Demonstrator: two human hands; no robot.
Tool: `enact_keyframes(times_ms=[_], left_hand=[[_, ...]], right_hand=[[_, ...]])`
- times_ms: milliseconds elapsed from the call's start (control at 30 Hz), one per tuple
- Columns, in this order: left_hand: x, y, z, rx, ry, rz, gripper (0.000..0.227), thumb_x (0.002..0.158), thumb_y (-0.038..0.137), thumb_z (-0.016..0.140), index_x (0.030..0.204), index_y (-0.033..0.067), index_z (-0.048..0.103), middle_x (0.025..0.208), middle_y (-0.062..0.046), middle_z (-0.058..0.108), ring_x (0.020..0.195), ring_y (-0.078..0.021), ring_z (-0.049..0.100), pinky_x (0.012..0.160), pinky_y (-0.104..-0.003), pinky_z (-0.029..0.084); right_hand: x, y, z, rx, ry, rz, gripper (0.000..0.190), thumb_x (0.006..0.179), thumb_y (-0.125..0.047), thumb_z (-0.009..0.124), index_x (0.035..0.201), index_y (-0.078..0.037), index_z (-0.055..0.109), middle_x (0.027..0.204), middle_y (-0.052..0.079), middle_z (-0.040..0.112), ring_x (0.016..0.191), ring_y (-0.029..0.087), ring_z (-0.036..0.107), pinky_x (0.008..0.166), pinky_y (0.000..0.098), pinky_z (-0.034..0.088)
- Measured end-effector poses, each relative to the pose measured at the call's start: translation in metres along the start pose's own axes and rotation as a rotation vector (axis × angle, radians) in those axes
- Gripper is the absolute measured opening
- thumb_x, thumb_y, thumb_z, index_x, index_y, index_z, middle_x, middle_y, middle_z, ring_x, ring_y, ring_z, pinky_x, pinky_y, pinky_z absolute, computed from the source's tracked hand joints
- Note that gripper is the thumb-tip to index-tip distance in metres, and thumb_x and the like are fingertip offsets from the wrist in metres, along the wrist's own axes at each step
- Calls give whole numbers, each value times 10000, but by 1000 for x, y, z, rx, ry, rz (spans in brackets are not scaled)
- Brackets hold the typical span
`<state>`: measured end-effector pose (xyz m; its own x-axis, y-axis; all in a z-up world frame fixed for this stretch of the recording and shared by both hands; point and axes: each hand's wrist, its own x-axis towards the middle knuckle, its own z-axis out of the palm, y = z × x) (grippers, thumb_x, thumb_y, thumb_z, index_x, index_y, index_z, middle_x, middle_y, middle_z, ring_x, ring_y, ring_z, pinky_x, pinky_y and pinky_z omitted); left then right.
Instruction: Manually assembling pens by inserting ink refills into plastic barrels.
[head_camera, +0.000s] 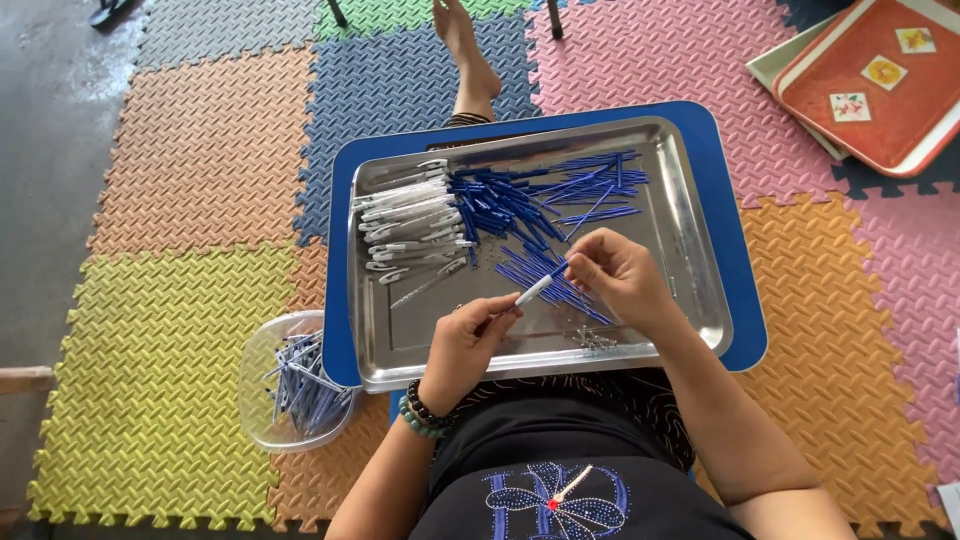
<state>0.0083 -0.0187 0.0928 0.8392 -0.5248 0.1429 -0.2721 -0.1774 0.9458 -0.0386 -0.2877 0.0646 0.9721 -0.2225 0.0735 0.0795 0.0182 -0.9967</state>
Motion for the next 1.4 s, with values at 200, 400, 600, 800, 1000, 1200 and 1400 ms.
enact_keyframes(times_ms=[200, 400, 600, 800, 1000, 1200, 1400], left_hand=[[0, 4, -1, 23, -5, 34, 249, 1052, 64, 788, 1294, 67, 847, 1013, -107, 897, 725, -159, 777, 632, -290, 641], [-4, 6, -7, 35, -23, -50, 222, 1031, 44, 806, 1248, 31, 854, 969, -126, 884, 694, -148, 744, 626, -297, 631], [-5, 1, -8, -22, -69, -111, 235, 1053, 37, 780, 1279, 27, 843, 991, -147, 878, 704, -134, 734, 629, -281, 640], [-4, 0, -5, -63, -70, -113, 237, 1063, 44, 767, 1290, 4, 822, 990, -167, 878, 694, -125, 737, 583, -262, 629], [-4, -1, -8, -67, -75, -98, 241, 1067, 49, 769, 1299, 21, 826, 1021, -158, 884, 715, -127, 739, 629, -277, 644], [-5, -6, -13, -57, -84, -109, 243, 1068, 44, 769, 1302, 23, 832, 1036, -161, 887, 725, -131, 729, 670, -290, 650], [-5, -6, -14, -41, -82, -118, 243, 1062, 63, 782, 1297, 34, 834, 1035, -146, 892, 726, -123, 734, 675, -286, 651]], right_hand=[[-8, -14, 4, -58, 50, -27, 175, 1115, -158, 761, 1109, 15, 784, 862, 156, 809, 775, 179, 760, 715, 299, 648], [-8, -22, -4, -377, 27, -84, 186, 1153, -220, 747, 1081, -86, 853, 832, 81, 807, 806, 176, 777, 767, 319, 634], [-8, -38, -2, -367, -29, -85, 121, 1144, -121, 728, 1164, -49, 824, 880, 97, 797, 845, 192, 772, 801, 338, 635], [-3, -38, -5, -504, -59, -81, 277, 1207, -249, 671, 1047, -75, 816, 787, 110, 757, 758, 233, 731, 762, 386, 627], [-2, -39, -9, -458, -75, -76, 228, 1196, -238, 687, 1061, -120, 826, 817, 60, 764, 771, 170, 709, 786, 350, 621], [-2, -46, -6, -443, -73, -142, 132, 1139, -109, 727, 1161, -61, 848, 924, 128, 825, 852, 251, 779, 819, 402, 636], [1, -47, -7, -418, -101, -150, 129, 1115, -68, 735, 1154, -63, 858, 928, 121, 824, 863, 248, 781, 828, 395, 643]])
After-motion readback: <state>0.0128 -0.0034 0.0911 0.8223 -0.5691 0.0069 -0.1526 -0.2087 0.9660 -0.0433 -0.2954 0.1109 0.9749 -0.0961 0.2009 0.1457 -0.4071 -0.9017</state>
